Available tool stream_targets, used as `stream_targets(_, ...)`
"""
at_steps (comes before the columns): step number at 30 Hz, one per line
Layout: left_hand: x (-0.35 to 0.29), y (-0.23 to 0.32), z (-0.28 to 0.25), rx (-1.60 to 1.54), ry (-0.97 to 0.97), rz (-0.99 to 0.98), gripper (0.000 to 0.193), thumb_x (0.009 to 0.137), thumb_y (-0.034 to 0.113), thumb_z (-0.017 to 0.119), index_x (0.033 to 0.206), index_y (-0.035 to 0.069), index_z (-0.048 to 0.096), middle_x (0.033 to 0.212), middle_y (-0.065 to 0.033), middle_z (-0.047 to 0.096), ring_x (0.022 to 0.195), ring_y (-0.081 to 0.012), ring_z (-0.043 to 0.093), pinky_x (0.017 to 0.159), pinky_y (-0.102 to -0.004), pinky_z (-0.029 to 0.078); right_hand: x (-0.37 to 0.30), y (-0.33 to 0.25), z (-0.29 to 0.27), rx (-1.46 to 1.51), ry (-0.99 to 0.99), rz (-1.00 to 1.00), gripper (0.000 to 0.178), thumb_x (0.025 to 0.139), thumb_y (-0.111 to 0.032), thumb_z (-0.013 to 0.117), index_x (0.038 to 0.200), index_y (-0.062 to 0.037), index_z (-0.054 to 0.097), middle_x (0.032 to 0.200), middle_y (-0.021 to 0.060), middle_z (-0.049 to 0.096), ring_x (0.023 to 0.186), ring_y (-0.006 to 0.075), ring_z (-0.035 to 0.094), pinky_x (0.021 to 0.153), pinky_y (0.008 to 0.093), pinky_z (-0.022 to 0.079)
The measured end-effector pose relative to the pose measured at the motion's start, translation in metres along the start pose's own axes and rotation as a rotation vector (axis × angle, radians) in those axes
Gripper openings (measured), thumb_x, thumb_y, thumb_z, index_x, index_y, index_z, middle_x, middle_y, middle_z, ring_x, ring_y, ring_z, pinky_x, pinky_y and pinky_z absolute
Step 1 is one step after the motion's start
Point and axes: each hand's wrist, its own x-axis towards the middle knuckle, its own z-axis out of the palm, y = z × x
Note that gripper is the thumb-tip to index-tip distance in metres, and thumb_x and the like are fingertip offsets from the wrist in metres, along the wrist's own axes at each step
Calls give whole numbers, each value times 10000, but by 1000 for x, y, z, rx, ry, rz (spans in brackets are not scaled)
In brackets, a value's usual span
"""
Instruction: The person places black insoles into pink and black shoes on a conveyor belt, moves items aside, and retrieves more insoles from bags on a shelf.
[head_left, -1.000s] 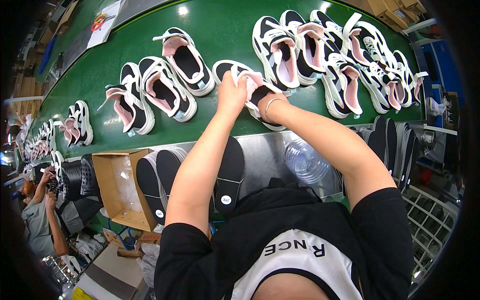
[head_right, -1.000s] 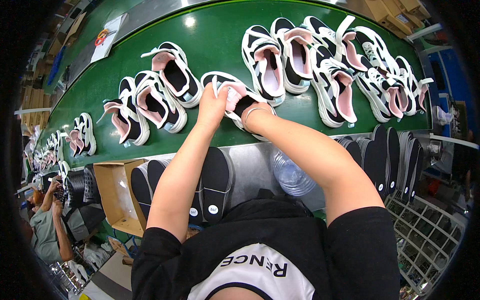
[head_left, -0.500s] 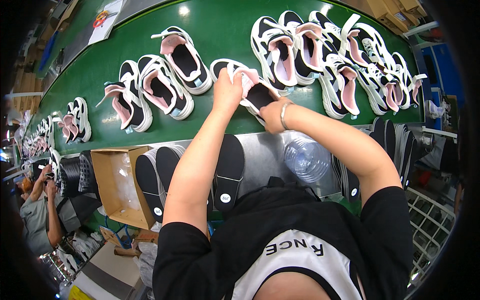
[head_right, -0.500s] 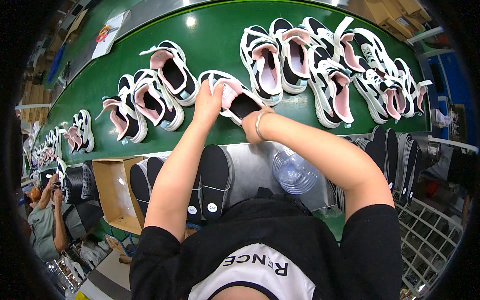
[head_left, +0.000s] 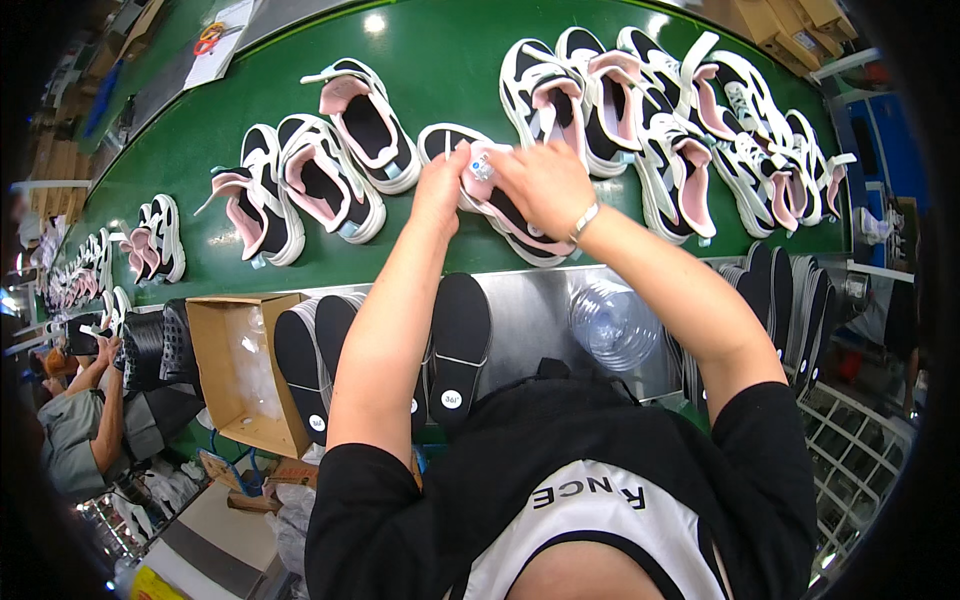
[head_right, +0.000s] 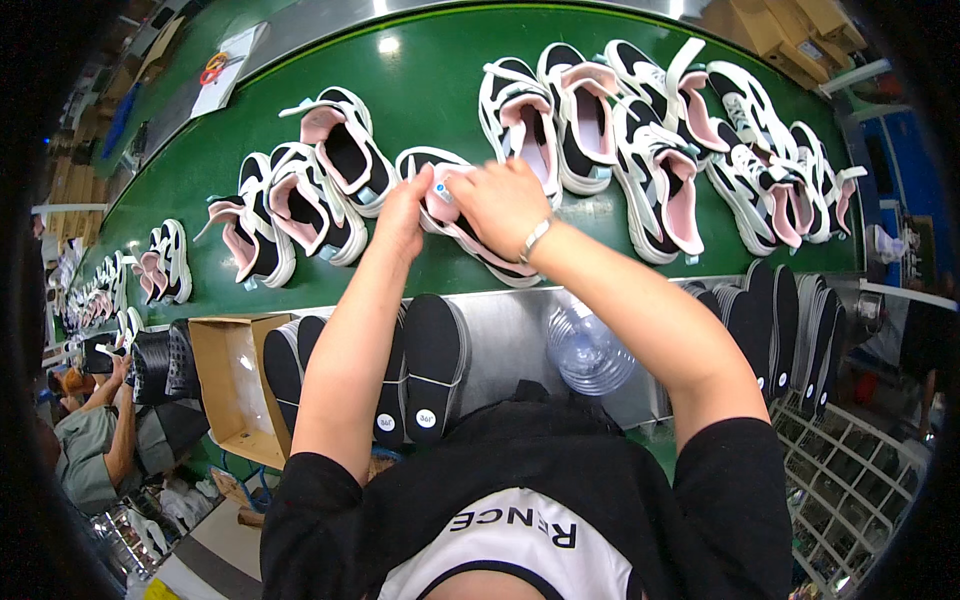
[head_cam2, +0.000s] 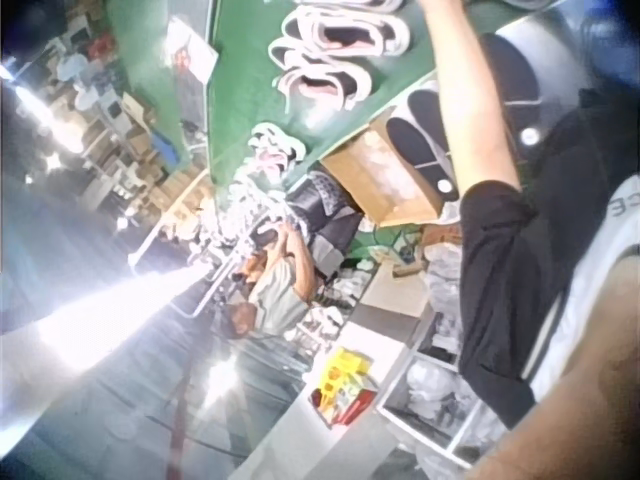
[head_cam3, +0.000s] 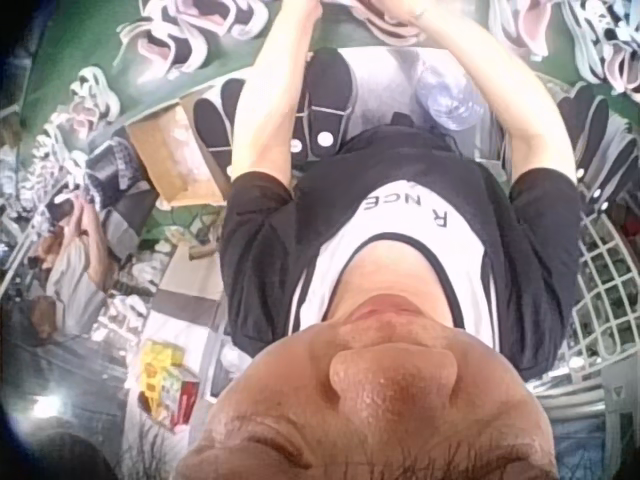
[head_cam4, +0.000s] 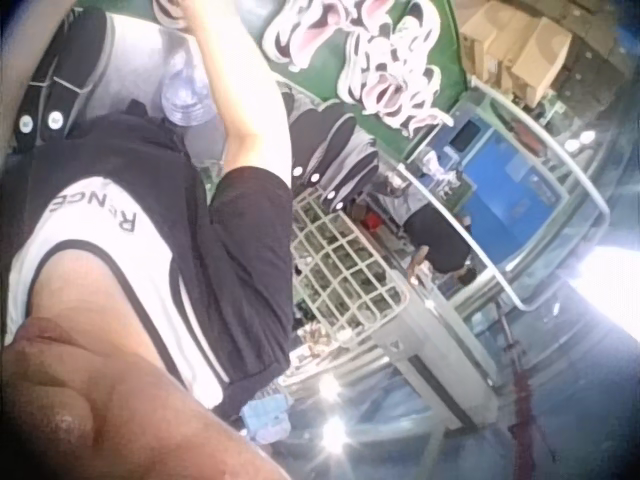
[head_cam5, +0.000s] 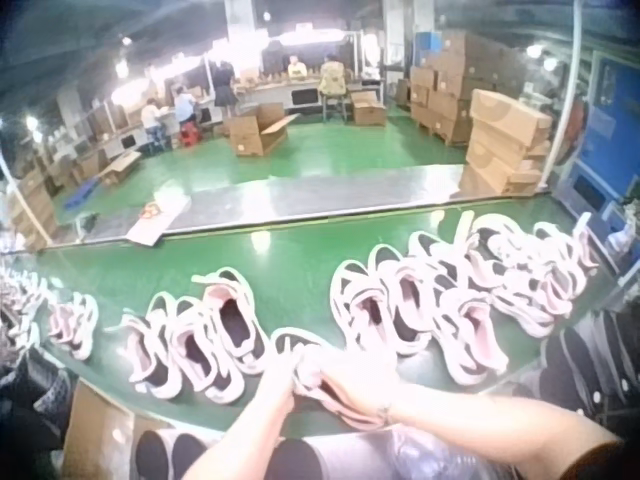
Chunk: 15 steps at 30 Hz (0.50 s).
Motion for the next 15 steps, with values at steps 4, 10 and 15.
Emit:
stream_targets(4,8,-4,2,35,108,-47,331,834,313,443,877,0,542,796,-72,568,720,-158,523,658,-276,410,17,23,36,-89,73,-184,240,674,-127,511,913,-132,533,729,15,513,748,193,512,651,332,384)
stream_targets(10,14,-6,7,371,204,261,345,834,329,457,766,2,541,692,-55,552,610,-139,501,547,-291,394,7,24,14,443,29,-121,86,705,-129,498,768,-95,545,749,63,527,741,257,508,677,356,400)
stream_targets(15,25,43,-8,1249,289,1061,215,803,221,480,766,19,542,667,-115,535,618,-289,498,587,-360,393,-81,18,-81,724,-72,8,76,743,-119,513,764,-51,541,691,101,540,697,282,522,611,351,418)
